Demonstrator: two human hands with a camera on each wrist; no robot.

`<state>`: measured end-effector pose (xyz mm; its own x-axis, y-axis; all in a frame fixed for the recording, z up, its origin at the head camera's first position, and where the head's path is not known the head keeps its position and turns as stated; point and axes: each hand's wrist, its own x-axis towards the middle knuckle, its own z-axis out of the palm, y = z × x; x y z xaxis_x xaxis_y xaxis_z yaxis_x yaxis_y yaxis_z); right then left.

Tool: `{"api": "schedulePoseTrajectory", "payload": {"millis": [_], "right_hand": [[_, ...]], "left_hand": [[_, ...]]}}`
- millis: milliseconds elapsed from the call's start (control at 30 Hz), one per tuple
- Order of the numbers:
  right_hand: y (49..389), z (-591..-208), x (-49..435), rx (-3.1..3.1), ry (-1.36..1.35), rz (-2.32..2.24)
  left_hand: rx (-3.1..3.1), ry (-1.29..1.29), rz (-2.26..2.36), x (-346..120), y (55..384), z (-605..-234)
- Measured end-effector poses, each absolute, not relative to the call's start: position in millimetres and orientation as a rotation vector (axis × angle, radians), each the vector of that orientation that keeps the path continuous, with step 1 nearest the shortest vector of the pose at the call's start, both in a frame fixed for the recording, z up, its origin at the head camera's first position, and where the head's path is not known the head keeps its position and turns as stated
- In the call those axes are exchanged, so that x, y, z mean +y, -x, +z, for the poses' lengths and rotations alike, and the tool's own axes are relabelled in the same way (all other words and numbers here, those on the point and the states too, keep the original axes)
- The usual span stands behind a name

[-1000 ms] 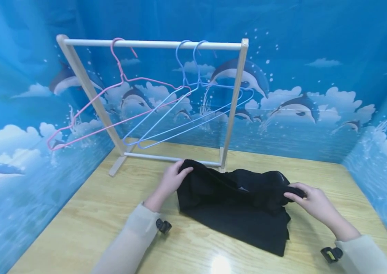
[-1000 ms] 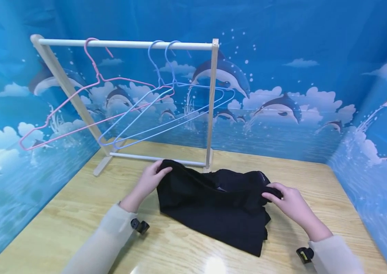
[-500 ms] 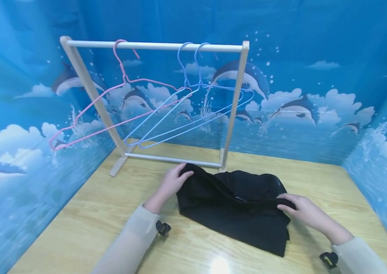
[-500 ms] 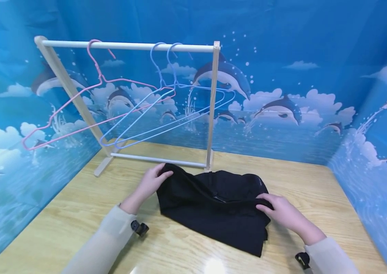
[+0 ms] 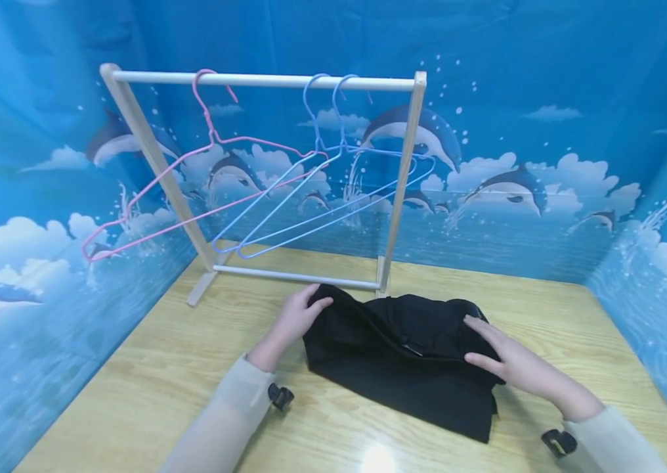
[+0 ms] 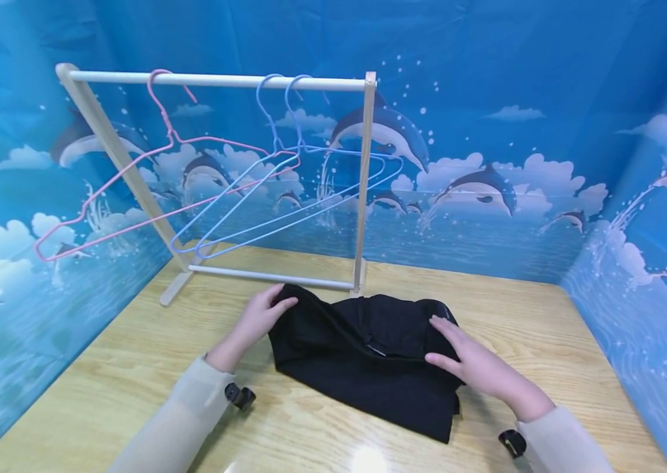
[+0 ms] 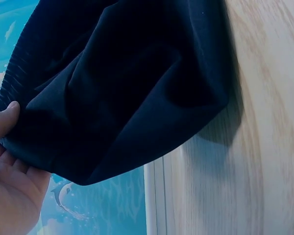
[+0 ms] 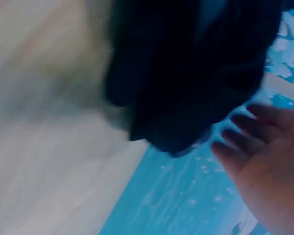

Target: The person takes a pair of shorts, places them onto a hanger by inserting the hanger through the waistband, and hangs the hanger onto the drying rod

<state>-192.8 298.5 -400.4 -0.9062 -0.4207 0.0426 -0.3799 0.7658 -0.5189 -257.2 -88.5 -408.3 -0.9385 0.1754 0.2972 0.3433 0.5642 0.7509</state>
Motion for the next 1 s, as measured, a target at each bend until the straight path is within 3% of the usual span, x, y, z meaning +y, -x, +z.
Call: {"api": "schedulePoseTrajectory", "payload": {"millis": [333,1000], "right_hand": [[193,-355,255,2.877,0.633,-1.074],[204,-299,110,2.519,0.837,-1.375]], "left_hand": [[-2.608,0.432,-1.328,-86,255,-408],[-2.595,0.43,-1.329,-85,253,-412]]}}
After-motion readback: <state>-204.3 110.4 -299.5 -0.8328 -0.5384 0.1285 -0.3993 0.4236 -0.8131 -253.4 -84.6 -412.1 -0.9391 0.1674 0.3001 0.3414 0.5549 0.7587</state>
